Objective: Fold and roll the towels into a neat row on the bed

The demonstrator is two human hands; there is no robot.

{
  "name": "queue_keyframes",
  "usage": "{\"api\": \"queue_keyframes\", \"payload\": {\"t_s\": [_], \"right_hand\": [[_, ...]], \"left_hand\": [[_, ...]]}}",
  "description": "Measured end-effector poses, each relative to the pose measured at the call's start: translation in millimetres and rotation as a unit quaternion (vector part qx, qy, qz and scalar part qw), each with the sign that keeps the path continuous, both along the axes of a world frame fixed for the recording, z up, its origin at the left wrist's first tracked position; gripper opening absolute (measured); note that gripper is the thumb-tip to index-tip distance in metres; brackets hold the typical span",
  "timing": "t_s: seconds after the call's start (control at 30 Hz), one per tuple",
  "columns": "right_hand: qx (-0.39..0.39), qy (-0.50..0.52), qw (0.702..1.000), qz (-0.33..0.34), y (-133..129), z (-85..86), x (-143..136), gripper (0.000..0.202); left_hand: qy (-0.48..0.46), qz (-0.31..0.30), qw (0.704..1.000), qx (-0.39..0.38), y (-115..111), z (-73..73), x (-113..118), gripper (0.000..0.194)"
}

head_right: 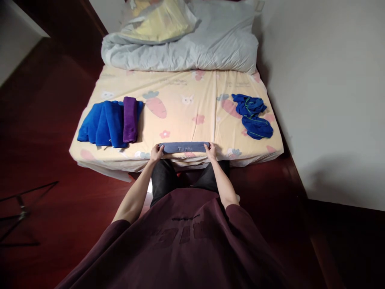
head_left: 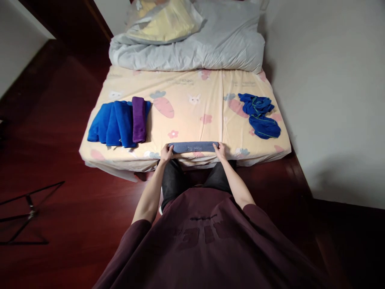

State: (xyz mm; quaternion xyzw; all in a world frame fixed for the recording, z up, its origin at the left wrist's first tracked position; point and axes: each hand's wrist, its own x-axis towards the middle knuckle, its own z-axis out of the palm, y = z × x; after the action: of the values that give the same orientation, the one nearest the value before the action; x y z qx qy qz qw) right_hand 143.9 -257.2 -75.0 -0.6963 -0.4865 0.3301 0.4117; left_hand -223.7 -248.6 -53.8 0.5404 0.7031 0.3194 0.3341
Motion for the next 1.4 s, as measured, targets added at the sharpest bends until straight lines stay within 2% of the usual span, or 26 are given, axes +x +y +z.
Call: {"api": "queue_keyframes", "payload": {"t_s": [0.23,0.4,0.63,0.9,1.2,1.4], "right_hand": [[0.010,-0.027,1.000,-0.012,7.6,-4.6,-0.4,0.046],[-0.004,-0.067,0.998,-0.019,7.7,-3.0,-0.2,0.043],[-0.053,-0.133,0.990,0.001,11.0,1.0,1.0,0.043],[-0.072,-0.164,0.984,0.010,11.2,4.6,1.0,0.039],[-0.115,-0.185,0.976,0.016,10.1,19.5,0.5,0.036],[-0.164,-0.264,0.949,0.060,14.8,37.4,-3.1,0.034]], "left_hand": [[0.062,-0.012,0.997,-0.042,15.4,-6.5,-3.6,0.032],[0.057,-0.011,0.998,-0.028,18.5,-8.9,-6.8,0.030],[0.148,-0.043,0.983,-0.103,18.9,4.3,-4.3,0.032],[0.160,-0.038,0.980,-0.114,18.6,11.3,-0.5,0.032],[0.126,-0.017,0.984,-0.122,17.6,12.8,-0.5,0.035],[0.106,-0.013,0.986,-0.128,19.2,18.1,1.0,0.030]]}}
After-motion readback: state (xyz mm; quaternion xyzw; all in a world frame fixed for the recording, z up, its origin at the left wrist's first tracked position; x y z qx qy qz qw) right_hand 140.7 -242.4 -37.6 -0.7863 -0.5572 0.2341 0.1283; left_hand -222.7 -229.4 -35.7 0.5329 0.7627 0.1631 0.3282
